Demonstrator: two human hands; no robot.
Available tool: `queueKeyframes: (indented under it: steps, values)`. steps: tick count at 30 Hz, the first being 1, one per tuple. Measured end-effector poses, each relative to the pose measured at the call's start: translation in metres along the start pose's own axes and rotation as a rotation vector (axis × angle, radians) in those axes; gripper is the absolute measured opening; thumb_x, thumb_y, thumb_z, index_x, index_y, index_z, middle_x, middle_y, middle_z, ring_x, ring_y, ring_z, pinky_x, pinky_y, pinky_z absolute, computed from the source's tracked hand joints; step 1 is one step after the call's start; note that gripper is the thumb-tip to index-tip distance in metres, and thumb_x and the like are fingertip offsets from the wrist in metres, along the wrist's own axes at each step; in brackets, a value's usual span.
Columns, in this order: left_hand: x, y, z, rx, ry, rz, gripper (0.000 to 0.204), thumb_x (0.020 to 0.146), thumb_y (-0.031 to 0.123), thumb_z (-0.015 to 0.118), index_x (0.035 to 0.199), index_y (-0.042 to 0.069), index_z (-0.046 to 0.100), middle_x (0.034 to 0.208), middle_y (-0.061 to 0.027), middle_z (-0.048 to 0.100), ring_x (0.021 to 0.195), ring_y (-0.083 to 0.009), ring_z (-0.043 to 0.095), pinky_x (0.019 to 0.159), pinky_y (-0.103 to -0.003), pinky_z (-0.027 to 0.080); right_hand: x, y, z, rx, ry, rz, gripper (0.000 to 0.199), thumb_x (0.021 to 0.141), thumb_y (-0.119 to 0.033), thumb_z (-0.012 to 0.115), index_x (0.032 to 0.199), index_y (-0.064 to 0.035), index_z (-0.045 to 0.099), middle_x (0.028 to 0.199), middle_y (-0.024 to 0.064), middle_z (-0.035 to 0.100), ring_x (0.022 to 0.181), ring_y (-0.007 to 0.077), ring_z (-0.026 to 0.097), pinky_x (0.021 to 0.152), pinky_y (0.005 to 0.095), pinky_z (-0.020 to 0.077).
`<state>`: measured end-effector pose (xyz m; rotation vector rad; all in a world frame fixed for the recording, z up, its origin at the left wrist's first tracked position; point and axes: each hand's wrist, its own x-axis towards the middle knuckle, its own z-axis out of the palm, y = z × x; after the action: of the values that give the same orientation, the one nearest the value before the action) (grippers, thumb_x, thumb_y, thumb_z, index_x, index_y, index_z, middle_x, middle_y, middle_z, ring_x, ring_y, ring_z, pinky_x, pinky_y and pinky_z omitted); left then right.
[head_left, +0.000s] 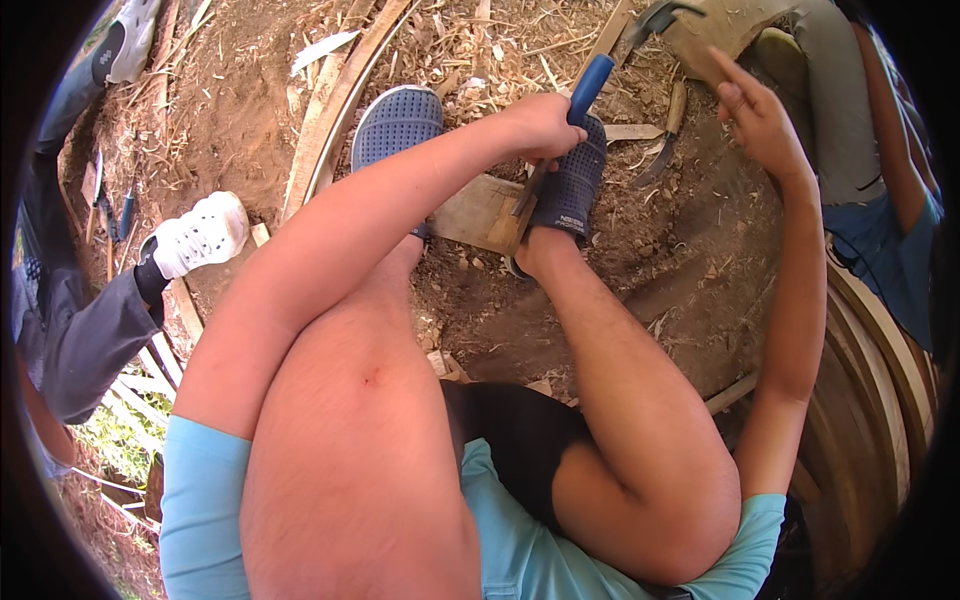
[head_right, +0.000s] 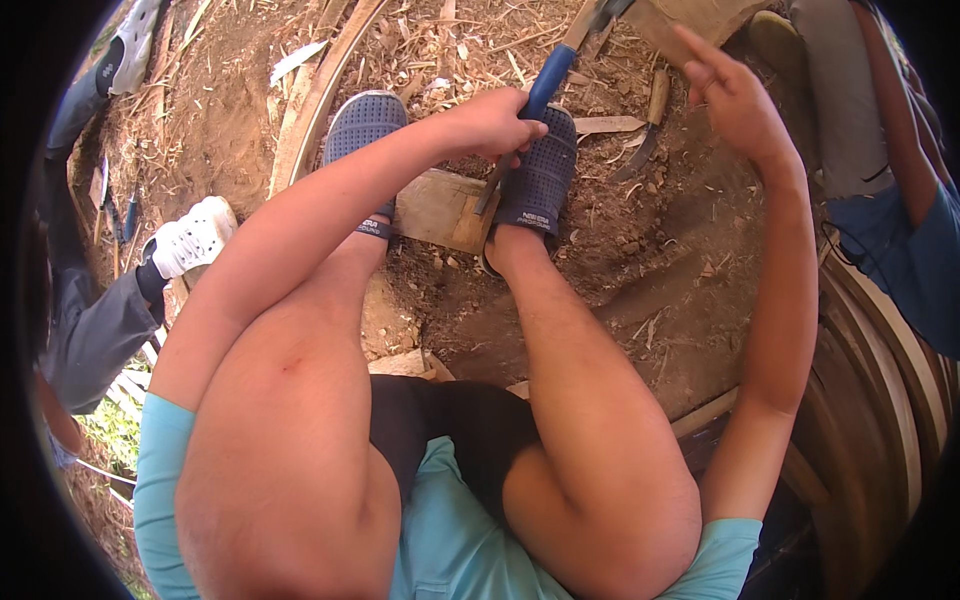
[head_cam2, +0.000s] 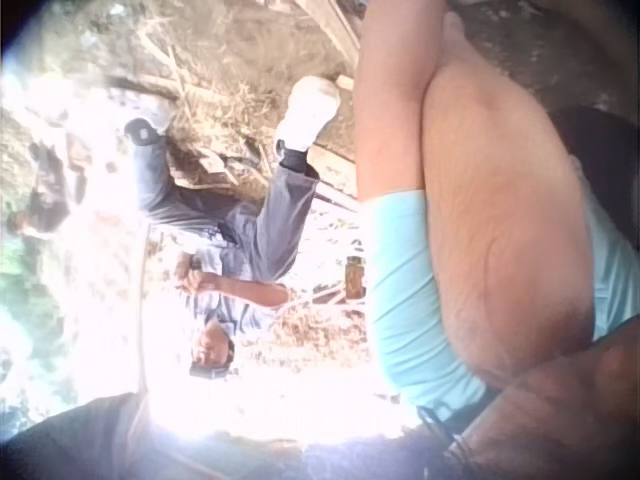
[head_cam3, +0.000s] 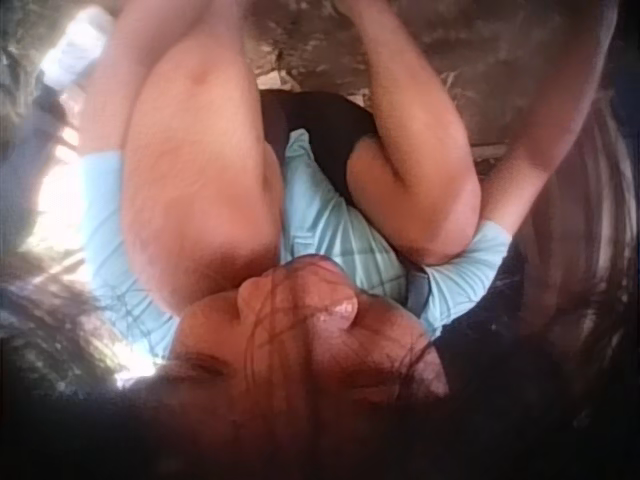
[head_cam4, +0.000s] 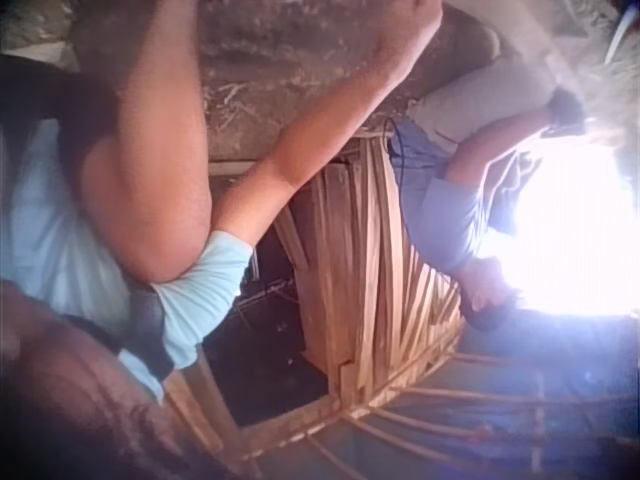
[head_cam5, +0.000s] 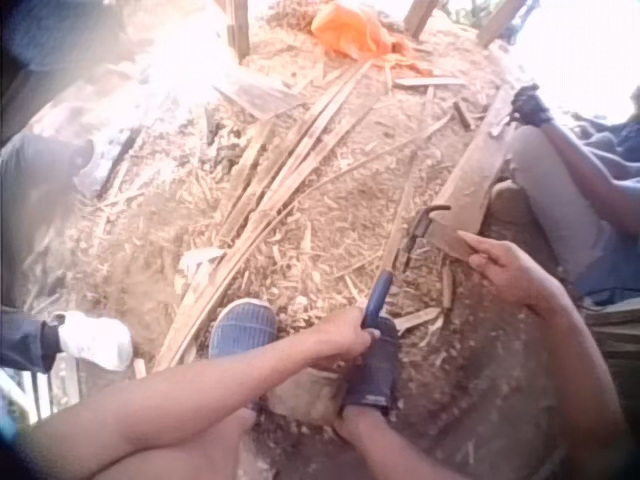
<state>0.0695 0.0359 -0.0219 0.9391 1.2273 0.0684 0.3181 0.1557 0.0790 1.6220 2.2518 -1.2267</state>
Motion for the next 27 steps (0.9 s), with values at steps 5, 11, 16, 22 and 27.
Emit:
queueKeyframes:
  steps: [5, 11, 16, 22, 27]
  values:
    - [-0.003, 0.002, 0.001, -0.02, -0.034, -0.008, 0.032, 0.097, 0.024, 0.058, 0.114, -0.002, 0.053, 0.088, -0.009, 0.065, 0.072, -0.0188, 0.069, 0.061, -0.032, 0.056, 0.0, -0.001, 0.013, 0.033, -0.028, 0.027, 0.044, 0.1, -0.025, 0.051, 0.144, -0.0202, 0.047, 0.073, -0.004, 0.05, 0.066, 0.0055, 0.043, 0.062, 0.0224, 0.0398]
    - [0.005, -0.01, 0.002, -0.112, -0.013, -0.012, 0.033, 0.097, 0.024, 0.058, 0.117, -0.002, 0.053, 0.089, -0.0094, 0.063, 0.069, -0.0188, 0.068, 0.063, -0.033, 0.06, 0.014, 0.006, 0.009, 0.09, 0.12, 0.061, 0.046, 0.101, -0.027, 0.049, 0.147, -0.0219, 0.043, 0.074, -0.0031, 0.051, 0.06, 0.0042, 0.04, 0.056, 0.021, 0.038]
    - [0.001, -0.014, 0.006, -0.17, -0.047, -0.022, 0.036, 0.097, 0.024, 0.059, 0.123, 0.001, 0.051, 0.091, -0.0096, 0.063, 0.068, -0.0191, 0.068, 0.063, -0.035, 0.06, 0.006, 0.017, 0.02, -0.064, -0.002, -0.079, 0.045, 0.1, -0.025, 0.051, 0.145, -0.0186, 0.046, 0.074, -0.0013, 0.052, 0.066, 0.007, 0.044, 0.064, 0.0233, 0.0407]
    - [-0.001, -0.006, 0.011, -0.11, -0.112, 0.088, 0.035, 0.095, 0.027, 0.061, 0.117, 0.002, 0.052, 0.089, -0.0076, 0.063, 0.067, -0.0174, 0.067, 0.062, -0.033, 0.059, 0.003, 0.024, 0.009, 0.033, 0.105, 0.105, 0.045, 0.1, -0.027, 0.051, 0.145, -0.0219, 0.046, 0.075, -0.0023, 0.052, 0.067, 0.0057, 0.043, 0.065, 0.0229, 0.0409]
    - [-0.005, -0.001, 0.003, -0.117, -0.098, 0.163, 0.03, 0.095, 0.026, 0.061, 0.113, 0.003, 0.053, 0.084, -0.0058, 0.062, 0.069, -0.0167, 0.066, 0.06, -0.032, 0.057, -0.016, 0.016, 0.021, 0.071, 0.029, 0.086, 0.046, 0.1, -0.026, 0.051, 0.146, -0.0217, 0.044, 0.076, -0.0031, 0.052, 0.059, 0.004, 0.041, 0.056, 0.0211, 0.0389]
